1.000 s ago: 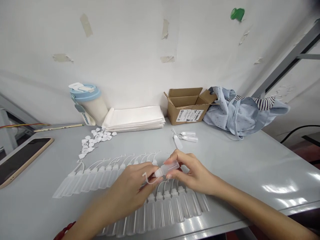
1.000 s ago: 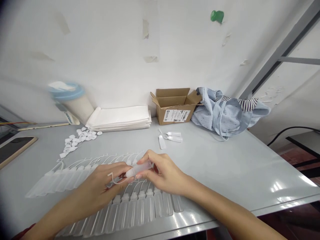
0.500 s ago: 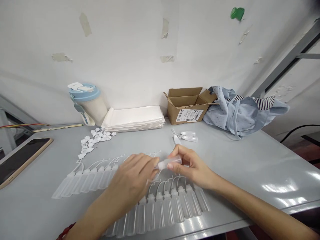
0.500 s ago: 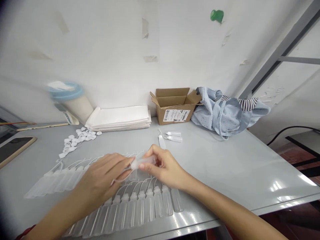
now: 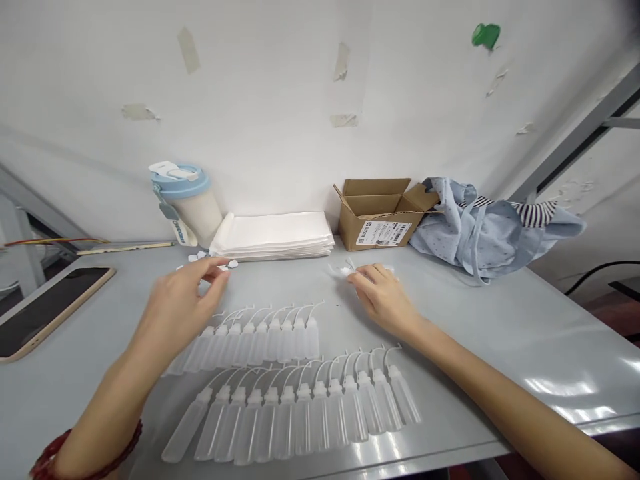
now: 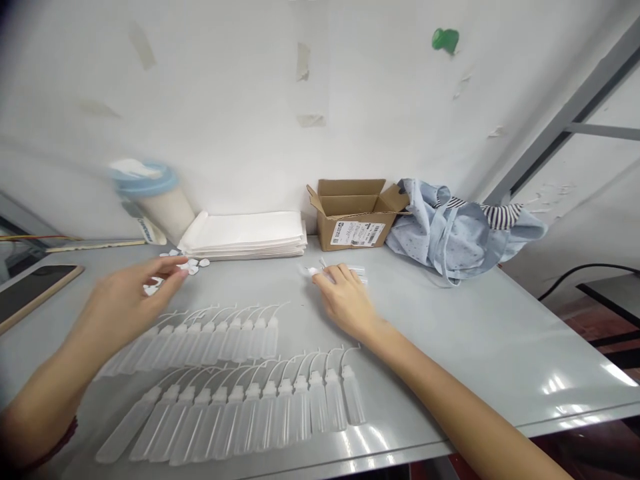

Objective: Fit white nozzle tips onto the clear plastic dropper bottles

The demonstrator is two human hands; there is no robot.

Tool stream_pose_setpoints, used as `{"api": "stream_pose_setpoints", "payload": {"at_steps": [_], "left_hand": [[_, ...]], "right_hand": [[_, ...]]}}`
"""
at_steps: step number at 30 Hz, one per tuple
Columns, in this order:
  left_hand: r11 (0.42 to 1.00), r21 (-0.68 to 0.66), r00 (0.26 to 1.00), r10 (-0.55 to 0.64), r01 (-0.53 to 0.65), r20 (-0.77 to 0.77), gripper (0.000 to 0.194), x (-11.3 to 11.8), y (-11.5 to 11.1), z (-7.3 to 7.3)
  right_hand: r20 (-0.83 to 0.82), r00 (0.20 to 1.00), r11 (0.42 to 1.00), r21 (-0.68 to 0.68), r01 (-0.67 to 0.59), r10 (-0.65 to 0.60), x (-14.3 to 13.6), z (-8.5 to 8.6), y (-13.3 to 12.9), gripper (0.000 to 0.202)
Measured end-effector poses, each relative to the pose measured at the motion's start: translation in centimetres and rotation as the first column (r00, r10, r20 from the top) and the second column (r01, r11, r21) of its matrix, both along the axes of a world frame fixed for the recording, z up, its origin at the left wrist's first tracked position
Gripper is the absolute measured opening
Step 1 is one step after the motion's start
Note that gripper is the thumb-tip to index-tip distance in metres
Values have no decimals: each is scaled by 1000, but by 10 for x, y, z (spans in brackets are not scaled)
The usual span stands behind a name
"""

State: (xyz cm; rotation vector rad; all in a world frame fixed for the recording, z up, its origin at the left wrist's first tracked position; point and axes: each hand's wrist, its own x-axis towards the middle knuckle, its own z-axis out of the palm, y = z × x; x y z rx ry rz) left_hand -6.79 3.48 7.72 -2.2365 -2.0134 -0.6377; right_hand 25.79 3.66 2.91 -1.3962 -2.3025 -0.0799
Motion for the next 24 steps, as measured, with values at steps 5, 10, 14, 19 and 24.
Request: {"api": "stream_pose_setpoints", "payload": {"at_steps": [5,10,14,19,24], "left_hand": [[967,-195,970,119,-161,-212,36,-41,17,-1],[922,-302,953,166,-241,-254,38,-58,21,2],[891,-385,957,151,-241,-248,42,-58,21,0],[877,-416,958,147,-240,-244,46,-54,23,-7],[869,-439,965,140,-227,-223,38,-52,25,-13]], "right_hand": [[99,995,1000,-24,0,3,8,-2,2,12],[177,984,997,-79,24,-10,22,3,2,18],[307,948,984,-124,128,-85,26,14,1,28],[367,919,972,-122,200,-143,22,26,-4,19],[394,898,962,-100,254,-196,17,30,-9,11]]}}
